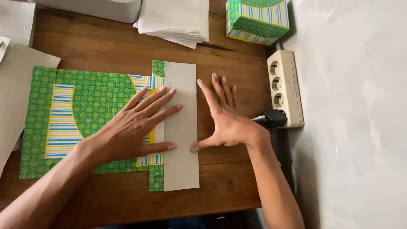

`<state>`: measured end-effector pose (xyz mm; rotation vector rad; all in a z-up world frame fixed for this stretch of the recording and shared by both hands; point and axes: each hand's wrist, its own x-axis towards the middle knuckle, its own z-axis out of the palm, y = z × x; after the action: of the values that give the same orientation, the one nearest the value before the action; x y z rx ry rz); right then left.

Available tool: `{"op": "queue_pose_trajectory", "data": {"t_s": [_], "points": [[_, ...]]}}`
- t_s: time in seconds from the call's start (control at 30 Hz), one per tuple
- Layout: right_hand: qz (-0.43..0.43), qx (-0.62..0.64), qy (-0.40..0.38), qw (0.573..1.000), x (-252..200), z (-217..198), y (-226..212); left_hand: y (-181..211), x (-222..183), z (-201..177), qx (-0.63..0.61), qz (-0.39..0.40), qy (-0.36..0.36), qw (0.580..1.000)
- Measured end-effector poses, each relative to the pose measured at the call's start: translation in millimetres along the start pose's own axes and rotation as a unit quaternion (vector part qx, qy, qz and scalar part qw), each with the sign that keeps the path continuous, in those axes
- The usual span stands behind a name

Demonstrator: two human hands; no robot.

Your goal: Assembling decorative paper boxes by folding pre-cut templates and pressing them into shape.

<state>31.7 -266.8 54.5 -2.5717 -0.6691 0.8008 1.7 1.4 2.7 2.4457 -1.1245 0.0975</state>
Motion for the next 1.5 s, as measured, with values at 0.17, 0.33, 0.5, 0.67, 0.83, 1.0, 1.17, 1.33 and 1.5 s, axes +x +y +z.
{"op": "queue_pose_trajectory", "data": {"t_s": [0.17,0.33,0.5,0.67,0.83,1.0,1.17,1.33,1.5], "points": [[-0.015,-0.019,-0.006,1.0,-0.5,2.8,-7.6,1.1,2.9,-4.5,-0.021,-0.007,-0.006,1.0],[-0.208,-0.055,0.129,0.968,15.6,38.5,-3.1,1.1,6.9,-30.3,-0.238,-0.103,-0.023,0.966],[-0.29,-0.035,0.178,0.94,15.1,46.4,-23.8,0.0,7.6,-47.0,-0.44,-0.178,-0.014,0.88],[-0.263,-0.086,0.178,0.944,0.6,26.1,-42.0,-1.1,4.8,-50.2,-0.444,-0.181,-0.024,0.877],[-0.24,-0.132,0.198,0.941,-7.6,24.7,-47.8,-0.8,0.2,-50.8,-0.423,-0.178,-0.028,0.888],[-0.216,-0.181,0.368,0.886,-35.3,0.3,-45.5,-6.8,-3.6,-48.3,-0.431,-0.198,-0.019,0.88],[-0.279,-0.233,0.428,0.827,-59.3,4.5,-2.4,4.1,-6.1,-59.6,-0.464,-0.178,0.002,0.868],[-0.383,-0.134,0.46,0.79,-88.3,3.0,-32.0,-3.8,-16.3,-93.1,-0.477,-0.156,0.02,0.865],[-0.146,0.022,0.656,0.74,-98.9,13.6,-75.4,-34.4,-43.6,-119.6,-0.511,-0.268,0.026,0.817]]}}
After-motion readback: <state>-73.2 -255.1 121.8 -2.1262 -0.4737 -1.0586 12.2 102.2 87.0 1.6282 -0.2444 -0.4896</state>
